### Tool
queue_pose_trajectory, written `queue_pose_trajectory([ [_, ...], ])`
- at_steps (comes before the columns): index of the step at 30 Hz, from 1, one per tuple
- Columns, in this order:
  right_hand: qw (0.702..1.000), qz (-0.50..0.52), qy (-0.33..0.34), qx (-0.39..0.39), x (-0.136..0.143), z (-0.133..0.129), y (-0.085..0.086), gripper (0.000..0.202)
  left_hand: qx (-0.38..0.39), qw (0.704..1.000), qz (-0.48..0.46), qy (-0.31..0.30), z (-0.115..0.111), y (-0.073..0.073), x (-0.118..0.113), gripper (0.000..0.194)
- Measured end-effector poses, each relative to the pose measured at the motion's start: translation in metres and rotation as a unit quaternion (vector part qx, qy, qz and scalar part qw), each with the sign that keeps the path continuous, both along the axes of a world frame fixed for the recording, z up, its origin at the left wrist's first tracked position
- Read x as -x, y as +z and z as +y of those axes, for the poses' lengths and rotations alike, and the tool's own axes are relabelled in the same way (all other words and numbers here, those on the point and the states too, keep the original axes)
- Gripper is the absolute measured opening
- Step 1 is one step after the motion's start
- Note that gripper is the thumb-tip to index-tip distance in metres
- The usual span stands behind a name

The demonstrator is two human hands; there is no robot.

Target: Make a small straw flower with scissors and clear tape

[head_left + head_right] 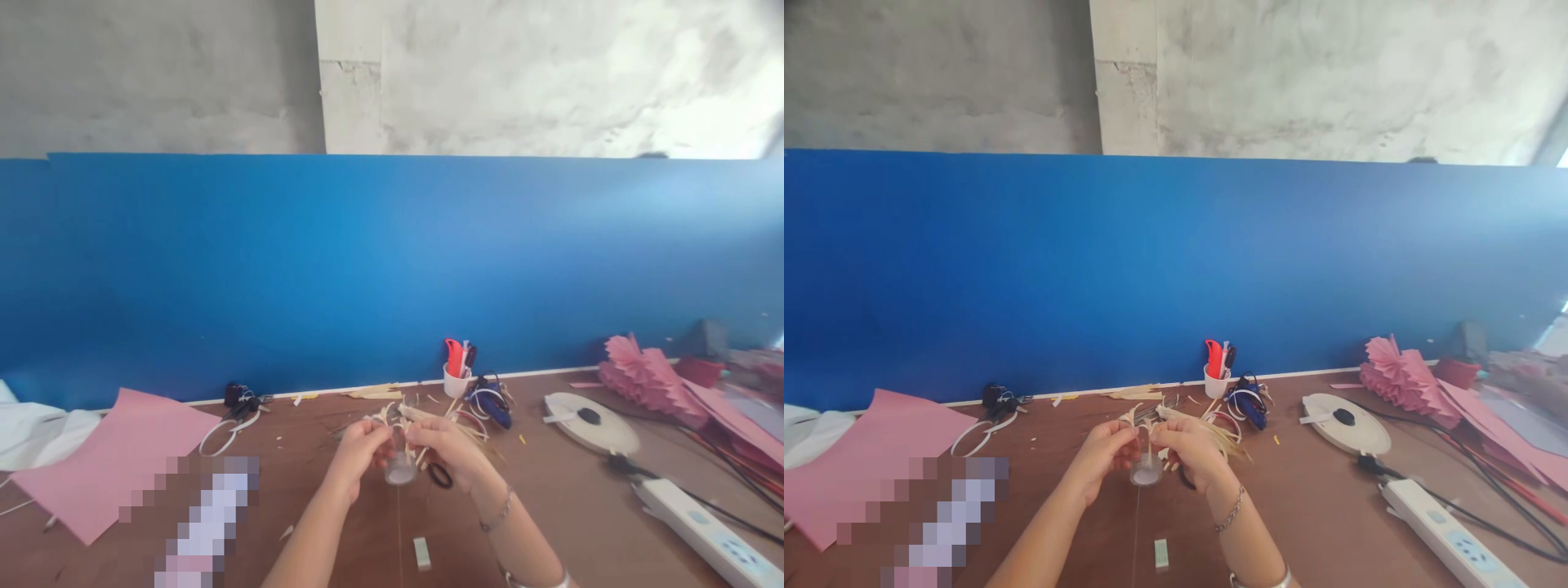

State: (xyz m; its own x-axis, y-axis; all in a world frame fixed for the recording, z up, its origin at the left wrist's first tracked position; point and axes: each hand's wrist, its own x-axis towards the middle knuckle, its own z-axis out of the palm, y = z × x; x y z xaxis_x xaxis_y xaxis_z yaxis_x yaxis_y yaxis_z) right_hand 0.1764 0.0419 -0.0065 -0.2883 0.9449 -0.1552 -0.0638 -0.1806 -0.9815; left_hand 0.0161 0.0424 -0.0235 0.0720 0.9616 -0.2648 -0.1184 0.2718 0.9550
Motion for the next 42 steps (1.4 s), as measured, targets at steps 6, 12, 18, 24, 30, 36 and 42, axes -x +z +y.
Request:
queue_pose_trajectory([
  [6,0.996,0.056,-0.068,-0.014,0.013,0.003,-0.01,0.019,-0.004,0.999,-0.04,0.008,-0.005,0.003,0.006,0.026],
  [12,0.993,0.102,-0.056,0.0,0.02,-0.004,-0.001,0.024,-0.033,0.998,-0.048,-0.007,-0.005,0.009,0.011,0.022],
  [18,0.992,0.112,-0.048,-0.02,0.021,-0.008,0.006,0.025,-0.048,0.998,-0.035,-0.002,-0.005,0.018,0.013,0.02],
  [24,0.989,0.132,-0.059,-0.019,0.022,-0.007,0.003,0.026,-0.056,0.998,-0.034,-0.001,-0.009,0.028,0.011,0.021],
  [30,0.989,0.138,-0.054,-0.025,0.022,-0.007,0.003,0.026,-0.063,0.997,-0.039,-0.008,-0.009,0.034,0.01,0.022],
  [36,0.988,0.146,-0.046,-0.035,0.025,-0.012,0.011,0.027,-0.082,0.996,-0.045,-0.013,-0.011,0.041,0.01,0.021],
  [42,0.978,0.19,-0.077,-0.031,0.03,-0.015,0.011,0.027,-0.088,0.995,-0.042,-0.013,-0.013,0.046,0.01,0.019],
])
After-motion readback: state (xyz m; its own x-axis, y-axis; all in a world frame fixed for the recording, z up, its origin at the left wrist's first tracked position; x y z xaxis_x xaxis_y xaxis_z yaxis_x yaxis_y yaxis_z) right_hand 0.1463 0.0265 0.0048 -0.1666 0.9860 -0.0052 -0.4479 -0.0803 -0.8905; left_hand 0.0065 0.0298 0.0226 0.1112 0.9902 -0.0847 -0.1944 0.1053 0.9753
